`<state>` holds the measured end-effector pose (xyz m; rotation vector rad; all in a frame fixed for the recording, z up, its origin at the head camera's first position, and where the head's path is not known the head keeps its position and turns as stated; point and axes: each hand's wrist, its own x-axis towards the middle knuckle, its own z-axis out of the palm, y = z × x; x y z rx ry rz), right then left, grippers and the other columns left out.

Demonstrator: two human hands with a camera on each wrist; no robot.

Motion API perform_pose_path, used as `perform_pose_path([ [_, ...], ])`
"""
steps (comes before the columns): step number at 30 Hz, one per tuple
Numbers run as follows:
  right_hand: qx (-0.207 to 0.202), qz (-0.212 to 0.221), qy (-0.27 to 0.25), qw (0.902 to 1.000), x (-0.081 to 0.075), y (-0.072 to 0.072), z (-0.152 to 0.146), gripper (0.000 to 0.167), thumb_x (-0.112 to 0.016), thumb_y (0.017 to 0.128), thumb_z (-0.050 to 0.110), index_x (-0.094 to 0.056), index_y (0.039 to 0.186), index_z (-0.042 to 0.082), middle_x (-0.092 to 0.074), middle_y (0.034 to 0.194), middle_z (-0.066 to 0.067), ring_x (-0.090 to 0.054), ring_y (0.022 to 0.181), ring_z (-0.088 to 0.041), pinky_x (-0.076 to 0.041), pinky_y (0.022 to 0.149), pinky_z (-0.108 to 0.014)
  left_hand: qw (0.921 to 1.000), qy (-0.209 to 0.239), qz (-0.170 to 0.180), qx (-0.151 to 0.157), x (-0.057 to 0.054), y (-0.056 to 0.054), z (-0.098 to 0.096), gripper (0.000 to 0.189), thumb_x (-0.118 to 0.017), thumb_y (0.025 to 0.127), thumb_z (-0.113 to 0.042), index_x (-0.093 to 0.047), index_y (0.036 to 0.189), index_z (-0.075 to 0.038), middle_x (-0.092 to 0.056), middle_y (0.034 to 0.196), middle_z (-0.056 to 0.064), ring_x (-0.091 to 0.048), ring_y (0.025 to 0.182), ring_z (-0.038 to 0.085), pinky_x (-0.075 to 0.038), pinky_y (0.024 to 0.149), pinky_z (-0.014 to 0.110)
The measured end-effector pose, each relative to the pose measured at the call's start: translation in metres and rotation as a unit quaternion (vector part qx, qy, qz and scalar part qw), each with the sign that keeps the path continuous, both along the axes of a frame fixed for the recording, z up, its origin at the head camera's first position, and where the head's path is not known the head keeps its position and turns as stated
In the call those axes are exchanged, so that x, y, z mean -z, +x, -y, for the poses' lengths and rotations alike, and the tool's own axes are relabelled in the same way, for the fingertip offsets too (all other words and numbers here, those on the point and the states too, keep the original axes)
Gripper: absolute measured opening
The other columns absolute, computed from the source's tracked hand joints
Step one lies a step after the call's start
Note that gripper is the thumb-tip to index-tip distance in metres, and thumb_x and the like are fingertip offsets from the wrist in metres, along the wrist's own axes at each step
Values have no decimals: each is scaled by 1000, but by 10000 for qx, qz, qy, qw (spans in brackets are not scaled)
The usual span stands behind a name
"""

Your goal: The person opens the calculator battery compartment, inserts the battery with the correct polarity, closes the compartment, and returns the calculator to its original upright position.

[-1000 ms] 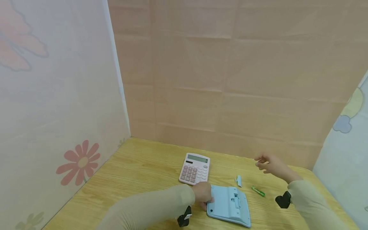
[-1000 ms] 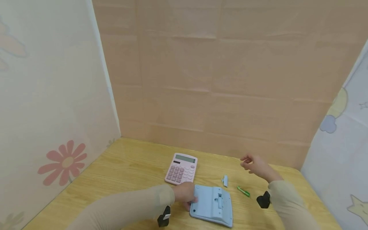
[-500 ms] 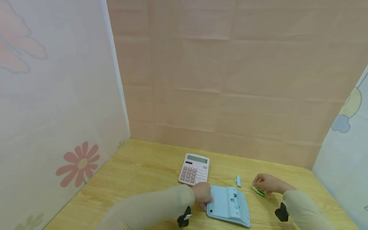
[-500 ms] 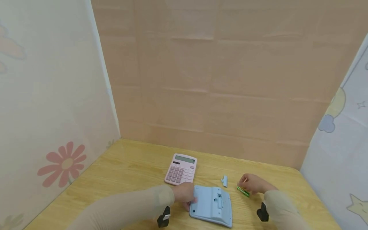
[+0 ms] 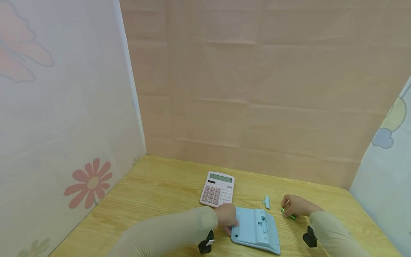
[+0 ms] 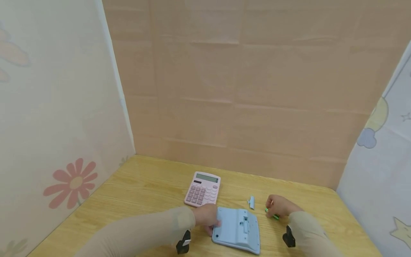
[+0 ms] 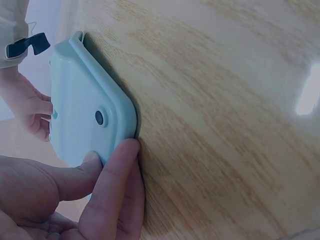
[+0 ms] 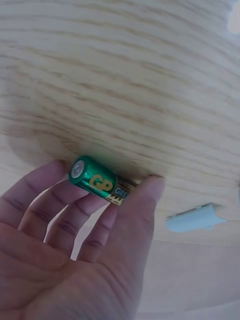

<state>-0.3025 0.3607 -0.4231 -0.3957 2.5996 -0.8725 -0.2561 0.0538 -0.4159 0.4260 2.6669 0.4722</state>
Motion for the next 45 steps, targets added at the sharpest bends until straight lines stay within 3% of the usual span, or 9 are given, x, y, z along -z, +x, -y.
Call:
perform_pose_path([
  [13,317,338,162,9988,-2,-1,5,22,-73,82,1,-52,89,2,-44,62,1,-35,52,-8,-32,48,-18,9992,207,284,-186,0,-3,0,27,-70,89,-20,-59,75,-1,-59,58,6,-56,47,14,-42,53,19],
  [26,194,407,-3,9990,-1,-1,1,21,-72,84,2,-51,88,2,-46,66,0,-36,51,-8,-32,48,-17,10000,-56,68,11,3,-3,-2,28,-72,88,-22,-59,73,-2,-57,60,5,-56,51,14,-43,58,18],
  [34,83,407,-1,9991,-5,0,3,21,-71,85,4,-51,90,1,-46,68,-1,-39,53,-9,-34,48,-17,9994,125,221,-233,2,-2,-2,26,-73,88,-19,-58,76,-1,-57,63,6,-56,53,15,-44,57,20],
  [45,-494,389,-1036,9926,-24,-2,16,24,-62,95,14,-46,100,-3,-46,81,-4,-44,60,-10,-43,52,-26,9993,178,306,-144,-2,-3,0,27,-71,89,-20,-58,76,-1,-57,62,6,-56,52,15,-44,58,19],
])
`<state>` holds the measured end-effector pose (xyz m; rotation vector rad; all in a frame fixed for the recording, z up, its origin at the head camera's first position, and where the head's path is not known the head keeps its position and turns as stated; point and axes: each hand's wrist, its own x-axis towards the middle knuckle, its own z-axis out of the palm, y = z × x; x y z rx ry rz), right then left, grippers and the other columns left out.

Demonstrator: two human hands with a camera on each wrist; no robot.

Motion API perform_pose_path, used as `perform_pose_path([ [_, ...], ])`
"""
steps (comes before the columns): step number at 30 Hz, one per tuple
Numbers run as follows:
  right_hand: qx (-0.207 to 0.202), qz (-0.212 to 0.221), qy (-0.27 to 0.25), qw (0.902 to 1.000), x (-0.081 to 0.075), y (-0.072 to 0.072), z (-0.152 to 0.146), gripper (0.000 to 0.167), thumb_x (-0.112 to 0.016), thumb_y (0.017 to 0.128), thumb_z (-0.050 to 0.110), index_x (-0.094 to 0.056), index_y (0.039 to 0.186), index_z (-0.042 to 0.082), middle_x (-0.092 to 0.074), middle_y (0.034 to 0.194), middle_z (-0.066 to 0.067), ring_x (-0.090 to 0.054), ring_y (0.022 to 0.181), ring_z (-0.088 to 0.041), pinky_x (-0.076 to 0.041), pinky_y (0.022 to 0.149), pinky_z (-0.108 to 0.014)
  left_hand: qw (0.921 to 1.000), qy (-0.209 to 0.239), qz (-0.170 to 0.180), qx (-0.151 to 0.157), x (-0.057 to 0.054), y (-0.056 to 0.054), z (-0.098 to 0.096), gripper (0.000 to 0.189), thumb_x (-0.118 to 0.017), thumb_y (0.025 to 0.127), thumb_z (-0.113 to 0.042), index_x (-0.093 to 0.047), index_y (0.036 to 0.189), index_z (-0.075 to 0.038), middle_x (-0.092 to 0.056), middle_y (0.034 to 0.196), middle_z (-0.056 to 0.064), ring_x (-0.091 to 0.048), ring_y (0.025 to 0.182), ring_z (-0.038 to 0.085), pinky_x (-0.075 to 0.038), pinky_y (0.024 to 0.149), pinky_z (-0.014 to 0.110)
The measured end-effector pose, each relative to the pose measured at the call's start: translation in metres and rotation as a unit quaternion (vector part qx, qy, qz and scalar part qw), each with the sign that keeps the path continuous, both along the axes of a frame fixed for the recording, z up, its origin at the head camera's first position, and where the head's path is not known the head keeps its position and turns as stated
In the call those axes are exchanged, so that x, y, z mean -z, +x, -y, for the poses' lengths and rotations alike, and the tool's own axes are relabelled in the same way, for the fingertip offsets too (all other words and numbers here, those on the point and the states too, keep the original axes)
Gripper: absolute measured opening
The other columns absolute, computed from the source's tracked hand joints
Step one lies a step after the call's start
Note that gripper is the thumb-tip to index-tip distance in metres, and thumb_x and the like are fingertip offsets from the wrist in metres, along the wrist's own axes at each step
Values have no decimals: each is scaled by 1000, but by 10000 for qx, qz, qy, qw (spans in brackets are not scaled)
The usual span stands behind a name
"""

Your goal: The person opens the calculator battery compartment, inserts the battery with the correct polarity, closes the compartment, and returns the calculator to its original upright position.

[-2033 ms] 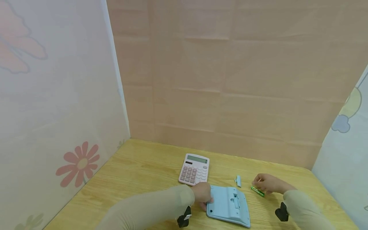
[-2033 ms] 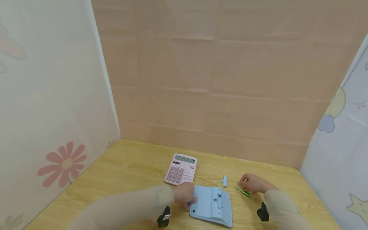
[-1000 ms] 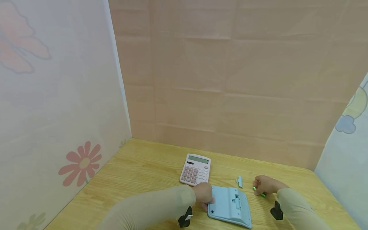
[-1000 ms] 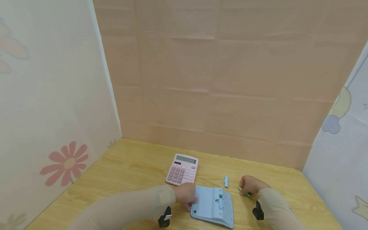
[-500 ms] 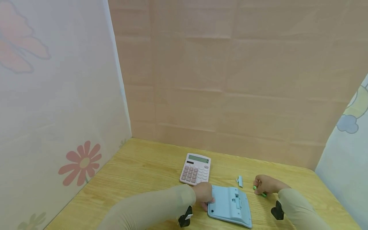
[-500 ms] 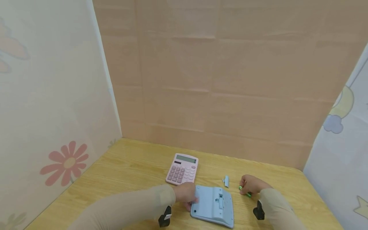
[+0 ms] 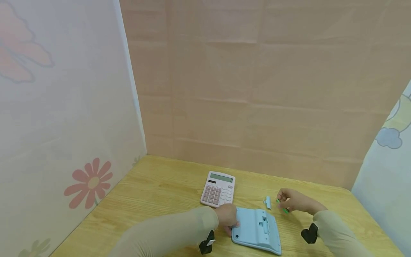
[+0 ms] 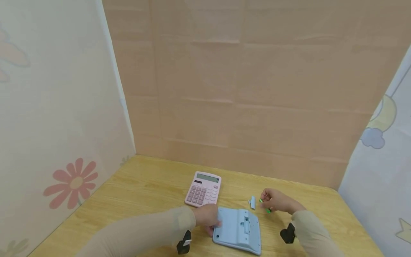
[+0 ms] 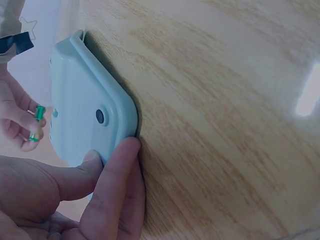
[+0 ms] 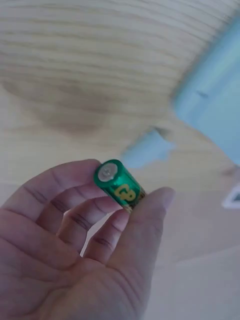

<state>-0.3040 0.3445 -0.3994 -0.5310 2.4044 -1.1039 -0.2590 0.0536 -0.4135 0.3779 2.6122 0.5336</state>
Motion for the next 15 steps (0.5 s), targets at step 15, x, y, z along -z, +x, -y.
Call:
perform_pose_path([
  [15,-223,-620,-243,9975,-46,18,24,32,-61,96,18,-46,109,-7,-51,92,-10,-57,75,-14,-52,67,-29,9997,138,125,-174,0,-1,-1,27,-70,90,-21,-59,77,1,-61,58,8,-62,49,17,-48,59,19],
])
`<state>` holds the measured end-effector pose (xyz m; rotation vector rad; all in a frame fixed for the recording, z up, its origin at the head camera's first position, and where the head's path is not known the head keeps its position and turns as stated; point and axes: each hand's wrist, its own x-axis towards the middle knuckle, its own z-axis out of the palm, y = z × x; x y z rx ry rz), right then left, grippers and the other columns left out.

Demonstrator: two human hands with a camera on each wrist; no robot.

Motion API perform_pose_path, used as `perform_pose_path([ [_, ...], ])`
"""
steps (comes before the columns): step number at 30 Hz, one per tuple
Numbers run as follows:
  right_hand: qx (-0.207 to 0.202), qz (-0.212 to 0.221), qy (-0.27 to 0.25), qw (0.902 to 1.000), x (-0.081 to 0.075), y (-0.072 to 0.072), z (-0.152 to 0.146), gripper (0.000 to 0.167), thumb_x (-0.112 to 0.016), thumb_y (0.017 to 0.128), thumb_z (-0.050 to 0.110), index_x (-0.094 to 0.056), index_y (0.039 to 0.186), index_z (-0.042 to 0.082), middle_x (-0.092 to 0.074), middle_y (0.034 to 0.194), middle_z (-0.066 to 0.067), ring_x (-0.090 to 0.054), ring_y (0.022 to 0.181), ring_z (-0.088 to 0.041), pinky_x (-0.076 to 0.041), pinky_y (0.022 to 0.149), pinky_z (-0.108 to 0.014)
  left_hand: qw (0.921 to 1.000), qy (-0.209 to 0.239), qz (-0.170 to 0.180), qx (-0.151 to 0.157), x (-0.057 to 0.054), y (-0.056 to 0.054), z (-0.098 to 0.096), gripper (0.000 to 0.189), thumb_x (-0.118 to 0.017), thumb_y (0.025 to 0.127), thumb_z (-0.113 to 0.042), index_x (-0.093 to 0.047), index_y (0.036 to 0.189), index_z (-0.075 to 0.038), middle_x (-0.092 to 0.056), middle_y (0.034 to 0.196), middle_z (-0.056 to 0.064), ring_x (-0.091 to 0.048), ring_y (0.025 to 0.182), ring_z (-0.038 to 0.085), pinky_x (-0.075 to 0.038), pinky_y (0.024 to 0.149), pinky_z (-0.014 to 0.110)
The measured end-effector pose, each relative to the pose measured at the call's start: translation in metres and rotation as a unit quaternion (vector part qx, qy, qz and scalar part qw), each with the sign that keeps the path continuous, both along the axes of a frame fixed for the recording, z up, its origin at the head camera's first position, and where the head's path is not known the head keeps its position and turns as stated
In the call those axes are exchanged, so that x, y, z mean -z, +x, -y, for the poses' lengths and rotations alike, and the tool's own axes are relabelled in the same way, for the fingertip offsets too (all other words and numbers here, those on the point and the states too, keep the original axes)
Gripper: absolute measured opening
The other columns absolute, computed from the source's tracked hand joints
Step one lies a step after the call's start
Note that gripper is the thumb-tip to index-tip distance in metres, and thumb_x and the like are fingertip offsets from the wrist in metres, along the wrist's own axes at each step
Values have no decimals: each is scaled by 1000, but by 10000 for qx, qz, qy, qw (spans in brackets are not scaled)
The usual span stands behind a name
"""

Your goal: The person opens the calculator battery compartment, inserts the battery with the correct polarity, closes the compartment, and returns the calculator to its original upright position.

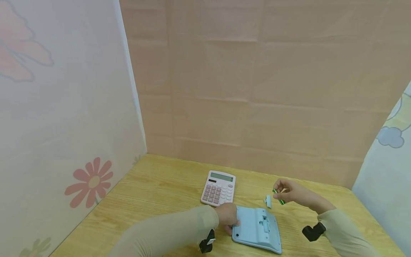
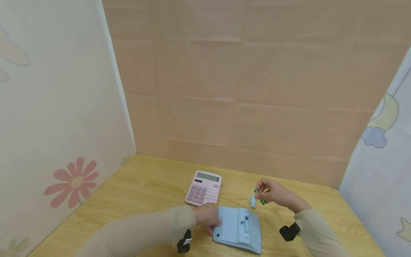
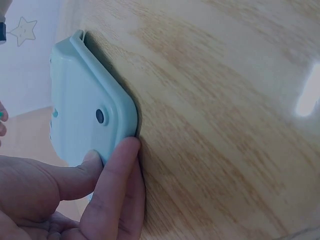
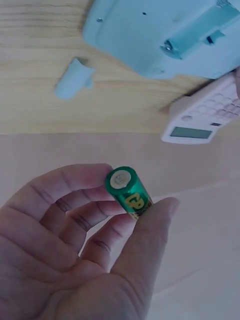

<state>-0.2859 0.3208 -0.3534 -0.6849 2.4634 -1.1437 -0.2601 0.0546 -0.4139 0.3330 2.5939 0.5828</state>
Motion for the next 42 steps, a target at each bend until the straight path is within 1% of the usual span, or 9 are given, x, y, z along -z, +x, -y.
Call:
perform_pose_path([
  [5,-71,-115,-173,9998,-10,9,2,27,-60,97,16,-47,108,-5,-52,94,-11,-58,75,-12,-51,68,-28,10000,-19,-48,62,0,0,0,27,-70,89,-20,-58,75,0,-59,58,7,-58,47,15,-45,56,18],
  [9,-65,-158,-234,9996,-13,16,4,26,-60,96,17,-48,107,-3,-53,95,-13,-59,75,-12,-52,69,-29,9999,-95,-86,90,0,1,0,28,-70,89,-21,-58,74,-1,-59,58,6,-57,46,14,-45,55,18],
  [13,-181,-67,-310,9993,-12,22,6,27,-59,97,15,-47,108,-7,-54,94,-13,-60,74,-12,-53,66,-30,9999,-116,-80,35,0,0,-1,29,-70,89,-23,-59,74,-1,-60,55,7,-59,47,15,-46,57,18],
  [20,-342,176,-644,9972,-2,29,15,24,-56,98,11,-45,108,-7,-52,94,-12,-61,75,-12,-54,65,-30,9996,-215,-140,92,3,-2,-2,29,-70,89,-24,-60,76,-1,-61,55,7,-58,47,14,-47,62,18],
  [24,-120,459,-854,9952,7,29,23,27,-55,98,11,-43,110,-10,-50,96,-12,-61,80,-13,-58,70,-35,9994,-279,-153,147,5,-4,-2,29,-70,89,-24,-60,75,-1,-61,56,6,-56,47,14,-47,63,19],
  [27,200,676,-942,9930,14,29,29,30,-57,98,13,-41,111,-9,-49,95,-10,-60,81,-14,-59,72,-37,9995,-266,-126,146,6,-4,-2,28,-70,89,-24,-60,75,-1,-61,57,6,-56,47,14,-48,63,19],
  [32,719,890,-1002,9884,30,29,38,34,-61,96,16,-40,110,-7,-45,91,-5,-58,81,-14,-57,70,-36,9998,-198,-35,43,5,-4,-3,28,-70,89,-23,-60,76,0,-61,57,7,-57,46,15,-48,60,19],
  [35,960,1009,-974,9855,36,29,43,36,-64,95,17,-40,108,-6,-45,90,-5,-57,81,-16,-57,70,-36,9997,-214,-78,90,4,-3,-2,28,-70,89,-23,-60,75,0,-60,56,7,-57,46,14,-48,60,19],
  [42,1342,927,-674,9843,41,31,48,30,-65,93,12,-42,103,-6,-46,88,-8,-57,76,-16,-58,65,-34,9998,-190,-69,57,4,-2,-1,28,-70,89,-22,-59,75,-2,-60,56,6,-56,47,14,-46,58,19],
])
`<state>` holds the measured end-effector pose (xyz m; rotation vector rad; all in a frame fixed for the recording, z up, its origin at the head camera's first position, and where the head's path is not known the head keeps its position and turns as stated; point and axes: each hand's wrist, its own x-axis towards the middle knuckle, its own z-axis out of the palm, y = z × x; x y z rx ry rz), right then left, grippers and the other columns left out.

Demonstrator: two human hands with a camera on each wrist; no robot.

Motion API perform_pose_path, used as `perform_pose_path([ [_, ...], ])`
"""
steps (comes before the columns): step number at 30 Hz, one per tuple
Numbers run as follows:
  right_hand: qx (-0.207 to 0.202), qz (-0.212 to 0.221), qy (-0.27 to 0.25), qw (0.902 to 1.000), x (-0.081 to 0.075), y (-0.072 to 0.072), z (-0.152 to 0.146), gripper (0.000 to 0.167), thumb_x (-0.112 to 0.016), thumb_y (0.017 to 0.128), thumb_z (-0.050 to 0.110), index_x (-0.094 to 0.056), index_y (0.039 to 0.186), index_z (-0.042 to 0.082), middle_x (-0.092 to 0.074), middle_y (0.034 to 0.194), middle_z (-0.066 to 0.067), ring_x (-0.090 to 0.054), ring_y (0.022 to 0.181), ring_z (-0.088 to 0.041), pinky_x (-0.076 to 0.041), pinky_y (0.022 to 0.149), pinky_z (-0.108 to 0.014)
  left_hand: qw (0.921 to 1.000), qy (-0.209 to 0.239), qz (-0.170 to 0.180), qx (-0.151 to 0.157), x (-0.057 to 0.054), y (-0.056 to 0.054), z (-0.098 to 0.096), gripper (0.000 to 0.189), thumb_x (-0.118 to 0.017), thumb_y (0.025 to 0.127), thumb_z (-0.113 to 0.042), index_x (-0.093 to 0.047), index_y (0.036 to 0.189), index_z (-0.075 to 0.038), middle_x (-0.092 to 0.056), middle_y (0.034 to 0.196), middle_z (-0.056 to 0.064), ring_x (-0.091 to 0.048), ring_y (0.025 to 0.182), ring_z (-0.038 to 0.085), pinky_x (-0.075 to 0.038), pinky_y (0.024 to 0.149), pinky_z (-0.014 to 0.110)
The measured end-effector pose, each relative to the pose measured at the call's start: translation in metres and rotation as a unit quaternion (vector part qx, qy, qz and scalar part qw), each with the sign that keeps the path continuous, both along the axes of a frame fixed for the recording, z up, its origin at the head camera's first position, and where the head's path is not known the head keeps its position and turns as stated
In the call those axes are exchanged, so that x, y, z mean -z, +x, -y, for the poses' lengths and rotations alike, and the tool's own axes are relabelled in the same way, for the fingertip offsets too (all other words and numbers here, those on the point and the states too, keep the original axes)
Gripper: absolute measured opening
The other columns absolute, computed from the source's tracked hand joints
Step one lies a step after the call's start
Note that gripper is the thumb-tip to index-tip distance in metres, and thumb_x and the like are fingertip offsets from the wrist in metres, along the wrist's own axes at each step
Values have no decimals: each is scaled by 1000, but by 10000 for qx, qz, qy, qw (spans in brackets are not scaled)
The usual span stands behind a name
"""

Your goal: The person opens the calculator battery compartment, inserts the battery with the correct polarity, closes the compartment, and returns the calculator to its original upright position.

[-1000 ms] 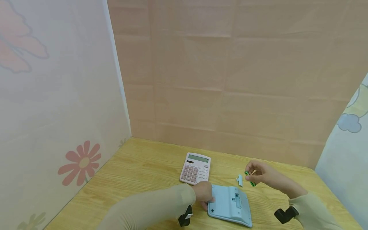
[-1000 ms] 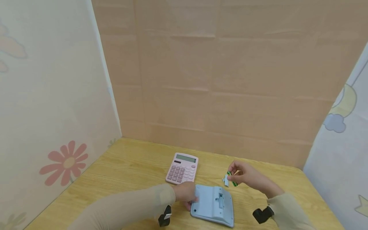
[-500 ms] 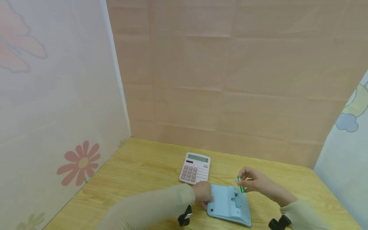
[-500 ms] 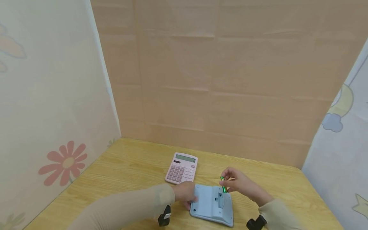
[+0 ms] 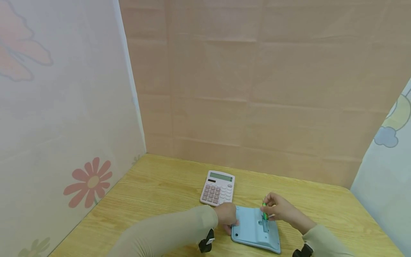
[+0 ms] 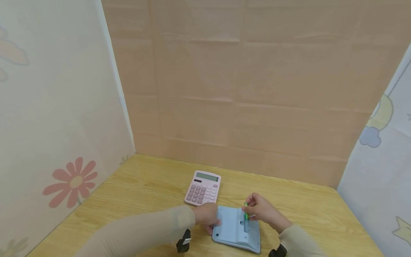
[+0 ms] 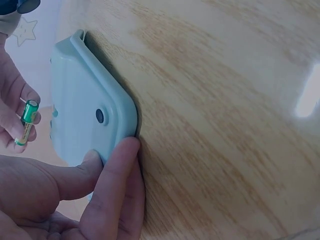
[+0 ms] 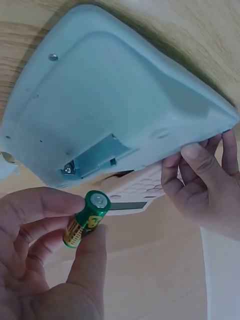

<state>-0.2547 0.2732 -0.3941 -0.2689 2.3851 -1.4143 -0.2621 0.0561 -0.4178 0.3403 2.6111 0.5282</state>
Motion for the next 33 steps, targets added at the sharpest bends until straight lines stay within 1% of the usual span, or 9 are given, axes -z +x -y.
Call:
perform_pose_path([
  [3,-29,-76,82,9999,2,1,-1,28,-64,92,8,-41,100,-6,-43,86,-8,-58,75,-17,-58,65,-34,10000,-76,-58,28,0,0,0,28,-70,89,-23,-60,75,-2,-59,56,6,-55,47,13,-44,57,19],
  [8,-48,-197,208,9996,4,3,0,29,-67,90,7,-42,98,-5,-40,84,-6,-59,74,-18,-59,63,-35,9998,-154,-125,72,-1,1,0,28,-71,89,-23,-60,74,-1,-58,56,5,-55,48,13,-45,57,19],
  [14,38,-316,537,9980,6,7,3,29,-71,87,7,-44,94,-3,-45,82,-8,-61,71,-18,-60,61,-37,10000,-2,-60,-53,-3,2,0,28,-72,88,-22,-60,76,0,-60,57,7,-60,48,15,-48,58,19],
  [21,76,-217,685,9974,6,9,6,28,-72,86,5,-45,92,-1,-44,78,-6,-60,69,-17,-60,59,-36,9998,-115,-148,96,-2,1,1,29,-72,88,-23,-61,74,-1,-61,56,6,-61,49,14,-49,61,18],
  [24,-2,-158,636,9979,7,10,5,29,-72,86,6,-44,92,-1,-42,76,-4,-58,69,-17,-59,59,-37,9998,-95,-138,97,-2,1,1,29,-72,87,-23,-60,74,-1,-61,56,6,-62,50,15,-49,61,18],
  [27,-69,-141,611,9980,7,10,5,30,-72,86,6,-44,93,-2,-39,76,-4,-56,68,-17,-59,59,-37,9998,-93,-121,87,-3,2,1,28,-72,87,-23,-60,74,-1,-60,56,6,-60,49,14,-48,60,18],
  [30,-51,-224,715,9972,8,10,6,30,-73,85,7,-45,93,-1,-40,76,-3,-55,67,-16,-59,58,-36,9999,-79,-83,59,-4,3,1,28,-71,88,-23,-60,74,-1,-60,57,5,-56,49,13,-46,59,19],
  [33,-40,-274,820,9962,9,10,8,30,-73,85,7,-45,92,0,-41,75,-3,-54,66,-16,-58,58,-35,10000,8,-46,28,-5,5,2,27,-71,89,-22,-60,74,-1,-61,58,6,-56,49,13,-46,59,19],
])
